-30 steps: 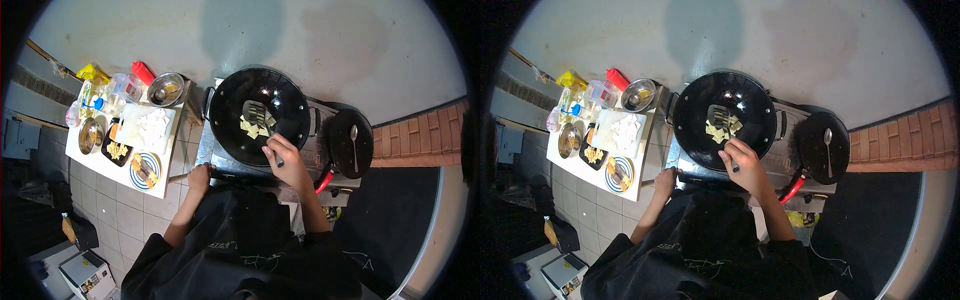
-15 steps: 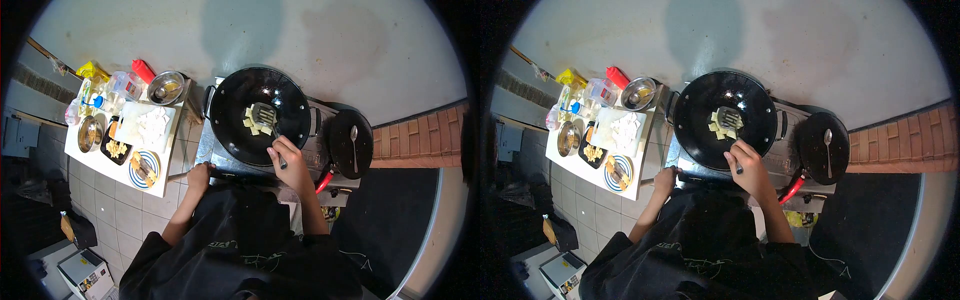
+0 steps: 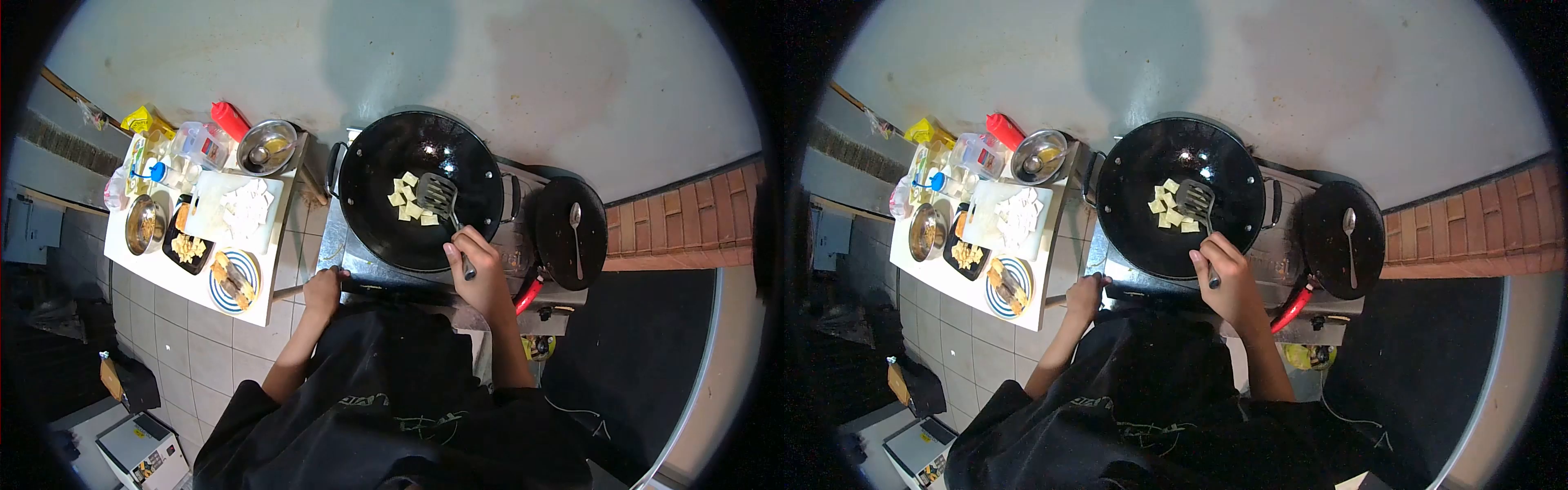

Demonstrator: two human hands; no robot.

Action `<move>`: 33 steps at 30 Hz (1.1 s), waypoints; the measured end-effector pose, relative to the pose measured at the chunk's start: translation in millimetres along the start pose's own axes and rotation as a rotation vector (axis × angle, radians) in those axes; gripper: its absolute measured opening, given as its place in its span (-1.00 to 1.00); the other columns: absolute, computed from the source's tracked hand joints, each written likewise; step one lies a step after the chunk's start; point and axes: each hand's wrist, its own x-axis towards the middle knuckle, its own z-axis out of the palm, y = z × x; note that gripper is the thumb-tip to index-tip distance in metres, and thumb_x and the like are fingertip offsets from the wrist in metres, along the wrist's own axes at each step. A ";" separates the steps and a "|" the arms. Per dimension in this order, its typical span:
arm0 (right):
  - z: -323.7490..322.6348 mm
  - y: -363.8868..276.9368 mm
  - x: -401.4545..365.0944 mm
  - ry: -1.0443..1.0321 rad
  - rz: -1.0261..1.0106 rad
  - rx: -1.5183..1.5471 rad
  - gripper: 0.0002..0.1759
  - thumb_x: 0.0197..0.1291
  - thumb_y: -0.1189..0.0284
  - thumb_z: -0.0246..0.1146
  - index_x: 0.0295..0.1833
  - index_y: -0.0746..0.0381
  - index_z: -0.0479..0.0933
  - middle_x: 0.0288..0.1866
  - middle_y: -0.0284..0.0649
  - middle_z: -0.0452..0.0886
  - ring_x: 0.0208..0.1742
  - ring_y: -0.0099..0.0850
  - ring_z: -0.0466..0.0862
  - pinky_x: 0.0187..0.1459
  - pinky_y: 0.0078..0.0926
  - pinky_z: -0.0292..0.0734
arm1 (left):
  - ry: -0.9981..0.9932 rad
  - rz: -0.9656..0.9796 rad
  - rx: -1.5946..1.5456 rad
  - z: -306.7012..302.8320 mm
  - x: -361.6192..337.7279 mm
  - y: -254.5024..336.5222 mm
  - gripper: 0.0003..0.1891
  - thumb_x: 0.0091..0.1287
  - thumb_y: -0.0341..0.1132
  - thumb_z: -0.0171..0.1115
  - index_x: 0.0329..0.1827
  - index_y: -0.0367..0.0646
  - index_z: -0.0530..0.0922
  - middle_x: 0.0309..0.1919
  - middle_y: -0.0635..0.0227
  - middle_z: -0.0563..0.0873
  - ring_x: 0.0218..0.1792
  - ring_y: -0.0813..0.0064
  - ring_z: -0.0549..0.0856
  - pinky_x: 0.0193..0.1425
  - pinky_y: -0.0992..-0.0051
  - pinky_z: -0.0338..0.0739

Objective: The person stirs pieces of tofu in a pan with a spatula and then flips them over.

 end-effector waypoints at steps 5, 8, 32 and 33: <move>0.4 -2.2 2.1 -0.005 -0.011 0.015 -0.86 0.28 0.60 0.28 -0.28 0.43 0.47 -0.35 -0.09 0.45 -0.38 -0.15 0.56 -0.31 -0.37 0.46 | 0.017 -0.006 0.040 7.3 1.1 -2.7 -0.59 0.51 0.03 0.01 -0.17 -0.12 0.66 -0.32 0.08 0.76 -0.24 0.04 0.78 -0.17 0.06 0.63; 1.9 -0.1 2.4 -0.019 -0.016 0.039 -0.86 0.28 0.61 0.29 -0.29 0.43 0.47 -0.35 -0.09 0.45 -0.38 -0.16 0.56 -0.30 -0.37 0.46 | 0.034 -0.007 0.039 8.7 1.6 -3.0 -0.58 0.50 0.04 0.02 -0.18 -0.13 0.65 -0.34 0.08 0.76 -0.27 0.04 0.78 -0.20 0.06 0.64; 6.3 -0.4 -1.5 0.006 0.027 -0.003 -0.86 0.28 0.59 0.28 -0.29 0.43 0.47 -0.33 -0.04 0.48 -0.32 -0.05 0.58 -0.25 -0.24 0.48 | 0.026 0.001 0.068 1.0 -0.7 1.7 -0.63 0.50 -0.02 0.03 -0.16 -0.11 0.66 -0.34 0.09 0.76 -0.28 0.08 0.78 -0.23 0.09 0.64; 7.2 0.6 -1.1 0.011 0.017 -0.014 -0.86 0.28 0.58 0.28 -0.29 0.43 0.48 -0.32 -0.04 0.48 -0.31 -0.05 0.57 -0.24 -0.24 0.48 | 0.030 0.004 0.045 1.4 -0.7 0.8 -0.63 0.50 -0.01 0.03 -0.16 -0.11 0.66 -0.33 0.09 0.76 -0.27 0.07 0.78 -0.22 0.08 0.64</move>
